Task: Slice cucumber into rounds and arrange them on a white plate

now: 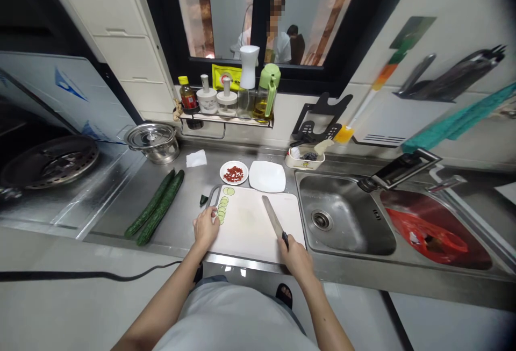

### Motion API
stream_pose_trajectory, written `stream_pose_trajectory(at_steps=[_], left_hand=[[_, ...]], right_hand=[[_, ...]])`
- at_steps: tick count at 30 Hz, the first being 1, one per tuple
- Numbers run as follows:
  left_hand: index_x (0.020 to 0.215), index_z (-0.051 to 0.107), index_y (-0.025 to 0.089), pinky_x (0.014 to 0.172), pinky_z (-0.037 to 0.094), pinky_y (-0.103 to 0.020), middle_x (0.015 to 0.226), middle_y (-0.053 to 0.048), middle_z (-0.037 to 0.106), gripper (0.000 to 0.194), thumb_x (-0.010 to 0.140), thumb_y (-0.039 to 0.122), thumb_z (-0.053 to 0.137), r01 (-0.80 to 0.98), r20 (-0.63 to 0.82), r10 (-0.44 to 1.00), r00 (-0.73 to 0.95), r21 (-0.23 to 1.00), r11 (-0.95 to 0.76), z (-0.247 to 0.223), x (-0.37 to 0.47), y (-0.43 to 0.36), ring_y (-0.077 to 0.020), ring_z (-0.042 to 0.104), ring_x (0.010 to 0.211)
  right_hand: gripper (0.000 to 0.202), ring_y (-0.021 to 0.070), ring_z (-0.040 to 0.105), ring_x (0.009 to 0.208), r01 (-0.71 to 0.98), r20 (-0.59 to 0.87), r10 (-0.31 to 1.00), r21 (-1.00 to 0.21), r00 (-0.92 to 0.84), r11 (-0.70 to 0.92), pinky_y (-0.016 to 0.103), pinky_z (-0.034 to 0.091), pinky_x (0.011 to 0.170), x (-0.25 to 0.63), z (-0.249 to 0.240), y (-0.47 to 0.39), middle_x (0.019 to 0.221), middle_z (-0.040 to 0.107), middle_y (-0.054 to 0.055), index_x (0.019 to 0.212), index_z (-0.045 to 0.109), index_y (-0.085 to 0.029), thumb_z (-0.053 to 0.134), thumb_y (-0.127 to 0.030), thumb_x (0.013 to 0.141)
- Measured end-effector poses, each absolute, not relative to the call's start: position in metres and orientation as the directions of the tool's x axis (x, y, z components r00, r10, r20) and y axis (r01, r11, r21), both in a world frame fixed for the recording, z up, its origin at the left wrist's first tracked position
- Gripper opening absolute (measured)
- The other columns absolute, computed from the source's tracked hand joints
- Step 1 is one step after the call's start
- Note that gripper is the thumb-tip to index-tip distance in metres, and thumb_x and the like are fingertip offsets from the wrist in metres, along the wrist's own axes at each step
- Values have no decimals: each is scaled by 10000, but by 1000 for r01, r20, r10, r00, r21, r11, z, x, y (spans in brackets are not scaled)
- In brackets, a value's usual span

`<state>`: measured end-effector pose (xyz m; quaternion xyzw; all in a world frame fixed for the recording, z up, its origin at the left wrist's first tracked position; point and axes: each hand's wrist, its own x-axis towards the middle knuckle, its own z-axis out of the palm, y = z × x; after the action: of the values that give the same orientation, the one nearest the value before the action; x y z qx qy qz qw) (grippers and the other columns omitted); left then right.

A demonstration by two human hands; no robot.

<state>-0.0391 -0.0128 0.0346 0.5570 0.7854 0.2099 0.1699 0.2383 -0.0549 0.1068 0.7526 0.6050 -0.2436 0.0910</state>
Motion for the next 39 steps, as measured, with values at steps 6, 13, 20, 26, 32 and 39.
stream_pose_trajectory(at_steps=[6,13,20,26,32,39], left_hand=[[1157,563,255,905,344,-360,1106,-61,612,362,800,266,509,835,-17,963,-271,493,244,51,-20,31,-235,530,1042],[1183,567,244,914,328,-407,1119,-111,571,362,853,338,452,919,-90,976,-199,328,217,64,-10,79,-273,486,1077],[1048,595,208,921,305,-404,1097,-115,576,249,843,282,475,937,-95,988,-125,316,149,62,-10,86,-270,474,1083],[1013,597,225,875,348,-345,968,-47,670,207,831,273,511,861,-147,978,-150,467,203,62,-6,85,-212,571,951],[930,652,206,736,409,-243,870,0,695,213,730,261,606,762,-275,959,62,634,133,60,1,72,-141,612,802],[806,703,232,809,410,-269,834,-3,708,165,721,188,569,815,-293,886,360,560,-146,72,13,68,-174,618,833]], right_hand=[[382,232,627,945,953,-491,857,-153,158,-263,290,410,706,238,106,-53,1012,669,140,1095,525,-175,277,-423,944],[364,229,623,957,951,-498,849,-133,179,-279,287,408,725,235,109,-54,1006,669,138,1096,527,-172,292,-407,946],[373,223,623,960,947,-497,849,-149,178,-286,292,411,744,236,108,-55,1009,670,140,1095,531,-176,285,-414,945],[383,218,623,952,947,-486,857,-158,171,-279,284,411,740,237,107,-55,994,670,136,1092,532,-168,277,-413,946],[386,220,627,930,953,-469,868,-153,164,-263,291,411,727,237,104,-56,988,671,139,1080,532,-168,261,-409,947],[386,222,627,940,951,-472,866,-157,164,-266,288,408,722,237,106,-56,990,673,139,1089,529,-158,264,-401,949]])
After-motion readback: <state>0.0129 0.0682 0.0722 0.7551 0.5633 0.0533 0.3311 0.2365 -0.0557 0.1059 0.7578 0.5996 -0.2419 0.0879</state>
